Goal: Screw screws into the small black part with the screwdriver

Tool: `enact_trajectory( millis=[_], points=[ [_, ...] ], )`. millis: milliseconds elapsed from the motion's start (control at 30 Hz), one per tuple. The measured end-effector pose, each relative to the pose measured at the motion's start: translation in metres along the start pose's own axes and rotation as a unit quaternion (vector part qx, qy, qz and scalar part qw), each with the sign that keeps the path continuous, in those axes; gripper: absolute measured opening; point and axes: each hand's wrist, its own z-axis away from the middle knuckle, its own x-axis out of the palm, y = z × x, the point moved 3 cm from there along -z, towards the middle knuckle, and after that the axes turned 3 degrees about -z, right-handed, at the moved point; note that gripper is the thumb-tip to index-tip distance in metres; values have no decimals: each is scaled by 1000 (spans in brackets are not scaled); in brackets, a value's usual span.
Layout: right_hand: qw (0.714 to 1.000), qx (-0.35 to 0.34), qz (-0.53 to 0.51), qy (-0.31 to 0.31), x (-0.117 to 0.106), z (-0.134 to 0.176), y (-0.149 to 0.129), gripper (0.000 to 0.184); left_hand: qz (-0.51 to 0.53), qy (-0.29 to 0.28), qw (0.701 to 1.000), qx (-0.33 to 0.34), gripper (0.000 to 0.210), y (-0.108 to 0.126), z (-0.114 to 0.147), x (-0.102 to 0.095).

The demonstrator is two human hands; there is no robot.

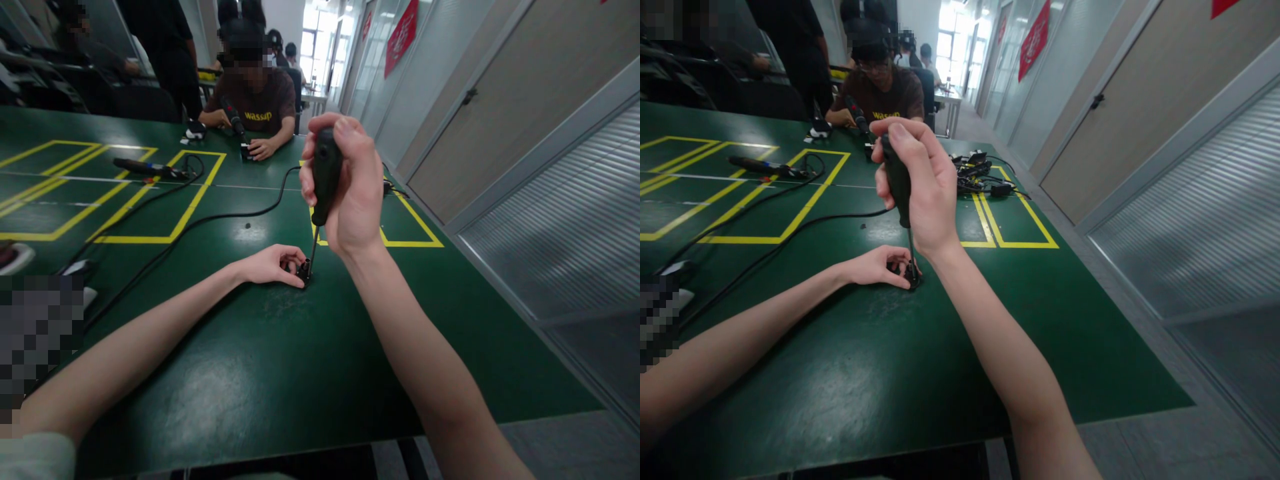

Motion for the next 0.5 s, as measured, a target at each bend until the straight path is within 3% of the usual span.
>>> enact_trajectory(
  millis=[100, 233, 300, 400, 500],
  points=[
    [1000, 2, 12, -2, 0, 0, 0, 42, -2, -3, 1000, 1, 41, 1, 1, -1],
    [999, -4, -22, -27, 0, 0, 1, 23, -1, -3, 1000, 8, 38, 0, 1, -3],
    [999, -5, -26, -38, 1, 0, 1, 26, -5, -5, 1000, 9, 38, 0, 1, -4],
    [999, 23, -21, -9, 3, 2, 0, 38, -6, -9, 1000, 7, 39, 1, 1, -5],
    [999, 20, -25, 7, 6, 3, -4, 38, -8, -9, 1000, 7, 39, 2, 0, -5]
  ],
)
